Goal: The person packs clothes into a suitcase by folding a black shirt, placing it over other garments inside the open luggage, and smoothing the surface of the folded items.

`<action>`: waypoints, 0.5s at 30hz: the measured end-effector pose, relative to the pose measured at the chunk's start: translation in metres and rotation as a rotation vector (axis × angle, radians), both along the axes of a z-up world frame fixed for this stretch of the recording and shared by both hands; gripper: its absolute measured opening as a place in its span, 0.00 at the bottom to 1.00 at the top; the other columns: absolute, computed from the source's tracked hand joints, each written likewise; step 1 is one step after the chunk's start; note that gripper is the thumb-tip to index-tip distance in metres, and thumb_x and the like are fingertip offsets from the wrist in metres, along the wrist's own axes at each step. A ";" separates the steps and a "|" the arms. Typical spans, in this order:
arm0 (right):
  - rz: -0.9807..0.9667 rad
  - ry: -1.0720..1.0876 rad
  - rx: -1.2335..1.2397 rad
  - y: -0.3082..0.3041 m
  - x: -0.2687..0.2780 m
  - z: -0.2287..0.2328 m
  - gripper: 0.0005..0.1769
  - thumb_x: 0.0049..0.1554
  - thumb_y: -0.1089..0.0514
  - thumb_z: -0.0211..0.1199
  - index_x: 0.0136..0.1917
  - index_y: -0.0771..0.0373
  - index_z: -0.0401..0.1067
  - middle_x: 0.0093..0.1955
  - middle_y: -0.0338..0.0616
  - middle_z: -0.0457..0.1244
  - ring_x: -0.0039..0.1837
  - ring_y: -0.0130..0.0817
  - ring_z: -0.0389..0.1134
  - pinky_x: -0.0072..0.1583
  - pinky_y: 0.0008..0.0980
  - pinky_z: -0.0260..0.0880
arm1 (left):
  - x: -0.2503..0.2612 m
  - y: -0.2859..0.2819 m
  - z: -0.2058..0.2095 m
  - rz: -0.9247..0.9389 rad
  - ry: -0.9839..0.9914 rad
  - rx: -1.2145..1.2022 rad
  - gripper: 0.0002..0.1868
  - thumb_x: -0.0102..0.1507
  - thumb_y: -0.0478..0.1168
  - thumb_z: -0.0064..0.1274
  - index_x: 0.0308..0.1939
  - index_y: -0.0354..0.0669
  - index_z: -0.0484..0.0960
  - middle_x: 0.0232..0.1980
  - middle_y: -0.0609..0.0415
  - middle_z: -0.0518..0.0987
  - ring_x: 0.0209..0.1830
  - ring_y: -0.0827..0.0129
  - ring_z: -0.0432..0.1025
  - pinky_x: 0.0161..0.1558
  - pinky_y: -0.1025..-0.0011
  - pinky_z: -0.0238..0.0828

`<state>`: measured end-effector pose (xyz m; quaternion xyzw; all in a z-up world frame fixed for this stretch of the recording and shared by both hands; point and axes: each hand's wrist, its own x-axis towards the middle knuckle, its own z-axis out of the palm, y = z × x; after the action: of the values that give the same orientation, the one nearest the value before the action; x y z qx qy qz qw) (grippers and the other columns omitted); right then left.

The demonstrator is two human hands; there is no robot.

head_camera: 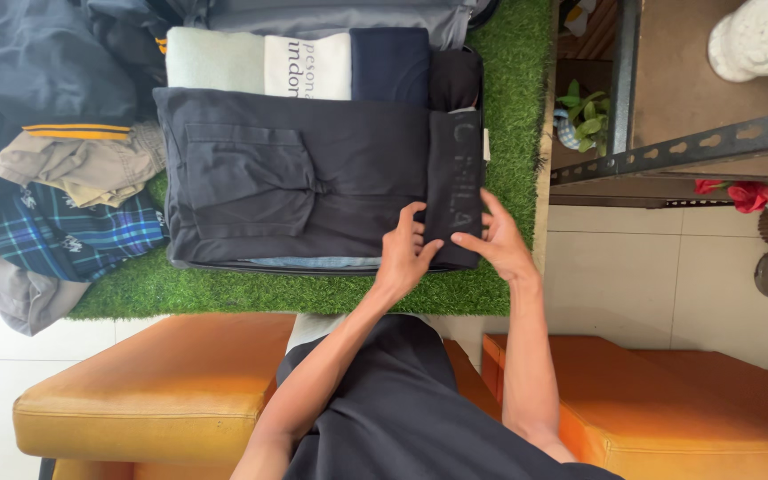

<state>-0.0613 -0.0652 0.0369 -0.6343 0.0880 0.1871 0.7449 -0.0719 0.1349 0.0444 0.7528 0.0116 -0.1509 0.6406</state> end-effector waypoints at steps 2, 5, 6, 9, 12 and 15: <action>0.018 0.061 -0.082 0.002 -0.002 0.003 0.59 0.46 0.69 0.75 0.84 0.65 0.47 0.58 0.53 0.69 0.54 0.37 0.73 0.52 0.34 0.76 | 0.001 0.006 0.011 -0.022 0.024 0.111 0.35 0.61 0.29 0.60 0.69 0.36 0.62 0.39 0.45 0.81 0.34 0.64 0.81 0.35 0.69 0.80; 0.072 0.060 -0.241 0.004 -0.002 0.007 0.60 0.46 0.65 0.77 0.84 0.63 0.47 0.57 0.50 0.70 0.54 0.35 0.74 0.49 0.32 0.76 | 0.004 0.010 0.025 -0.067 -0.264 0.491 0.37 0.54 0.35 0.67 0.64 0.34 0.68 0.43 0.39 0.80 0.37 0.46 0.78 0.35 0.56 0.75; 0.078 0.015 -0.272 0.004 -0.003 0.007 0.63 0.45 0.65 0.78 0.84 0.62 0.45 0.58 0.50 0.69 0.55 0.34 0.73 0.51 0.31 0.76 | 0.007 0.010 0.027 -0.078 -0.335 0.546 0.32 0.57 0.38 0.64 0.63 0.35 0.70 0.44 0.38 0.79 0.37 0.45 0.78 0.35 0.55 0.75; 0.099 -0.041 -0.346 0.003 -0.005 0.004 0.66 0.43 0.66 0.78 0.84 0.61 0.41 0.59 0.50 0.68 0.55 0.31 0.72 0.52 0.29 0.77 | 0.027 0.004 0.025 -0.070 -0.393 0.563 0.21 0.64 0.41 0.59 0.57 0.36 0.73 0.45 0.38 0.79 0.39 0.43 0.78 0.37 0.53 0.75; 0.108 -0.051 -0.338 -0.001 -0.007 -0.002 0.66 0.44 0.69 0.76 0.84 0.60 0.39 0.62 0.49 0.67 0.55 0.29 0.71 0.51 0.28 0.77 | 0.053 -0.009 0.017 -0.112 -0.328 0.542 0.15 0.70 0.44 0.56 0.50 0.34 0.74 0.43 0.37 0.80 0.40 0.41 0.78 0.38 0.52 0.75; 0.100 -0.047 -0.266 -0.008 -0.011 -0.007 0.65 0.46 0.71 0.74 0.85 0.59 0.38 0.62 0.49 0.67 0.54 0.27 0.70 0.49 0.25 0.74 | 0.057 -0.022 0.015 -0.170 -0.281 0.544 0.17 0.68 0.44 0.57 0.45 0.31 0.73 0.42 0.34 0.79 0.39 0.39 0.77 0.39 0.51 0.76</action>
<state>-0.0720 -0.0730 0.0295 -0.7353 0.0631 0.1958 0.6457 -0.0148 0.1125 0.0595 0.9083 -0.1001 -0.0900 0.3960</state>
